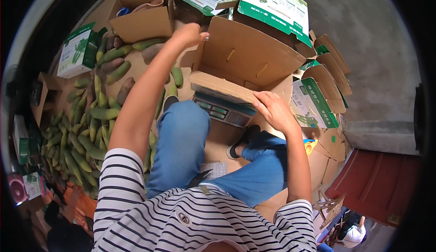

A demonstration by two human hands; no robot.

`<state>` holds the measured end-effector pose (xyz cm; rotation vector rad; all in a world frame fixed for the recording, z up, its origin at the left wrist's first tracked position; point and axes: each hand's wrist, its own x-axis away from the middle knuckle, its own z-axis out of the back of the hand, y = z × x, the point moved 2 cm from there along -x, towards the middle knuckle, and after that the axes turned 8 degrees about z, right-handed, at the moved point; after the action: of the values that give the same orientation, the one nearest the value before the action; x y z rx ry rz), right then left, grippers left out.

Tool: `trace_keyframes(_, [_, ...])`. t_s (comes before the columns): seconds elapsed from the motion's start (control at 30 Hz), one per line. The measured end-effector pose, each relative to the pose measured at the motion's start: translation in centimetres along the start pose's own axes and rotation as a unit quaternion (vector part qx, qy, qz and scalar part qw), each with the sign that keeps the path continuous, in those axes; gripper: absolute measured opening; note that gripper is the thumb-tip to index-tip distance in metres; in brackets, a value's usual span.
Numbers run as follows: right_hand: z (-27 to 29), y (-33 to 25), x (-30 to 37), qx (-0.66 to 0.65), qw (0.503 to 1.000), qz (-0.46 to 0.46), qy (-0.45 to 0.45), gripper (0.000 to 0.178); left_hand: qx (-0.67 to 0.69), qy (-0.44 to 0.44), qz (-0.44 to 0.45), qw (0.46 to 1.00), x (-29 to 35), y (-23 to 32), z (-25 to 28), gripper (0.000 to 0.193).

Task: Packing green radishes into cardboard boxes and weighing them.

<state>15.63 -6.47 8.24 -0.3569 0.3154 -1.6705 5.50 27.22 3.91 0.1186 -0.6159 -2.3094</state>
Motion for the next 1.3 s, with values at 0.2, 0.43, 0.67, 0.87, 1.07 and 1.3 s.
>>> trace_keyframes(0.2, [0.2, -0.6, 0.4, 0.026, 1.000, 0.005, -0.004, 0.049, -0.014, 0.008, 0.055, 0.998, -1.8, -0.6, -4.9, 0.035])
trace_keyframes(0.43, [0.3, -1.0, 0.7, 0.029, 0.999, -0.023, -0.032, 0.049, -0.097, 0.003, 0.087, 0.991, -2.9, 0.6, -4.5, 0.033])
trace_keyframes(0.67, [0.3, -0.6, 0.8, 0.076, 0.997, 0.000, -0.025, 0.062, -0.148, 0.013, 0.064, 0.987, -1.9, 1.4, -5.1, 0.031])
trace_keyframes(0.87, [0.0, -0.6, 0.7, 0.064, 0.997, -0.018, -0.048, 0.060, -0.083, -0.044, 0.042, 0.995, -2.2, 0.3, -4.4, 0.031])
trace_keyframes(1.07, [-0.4, -0.6, 1.1, 0.080, 0.997, 0.012, -0.012, 0.056, -0.108, 0.045, 0.045, 0.992, -0.5, 1.0, -5.2, 0.023])
trace_keyframes(1.3, [-0.6, 0.1, 1.4, 0.092, 0.996, 0.011, -0.014, 0.056, 0.153, 0.136, 0.053, 0.977, 7.0, -6.0, -3.0, 0.047])
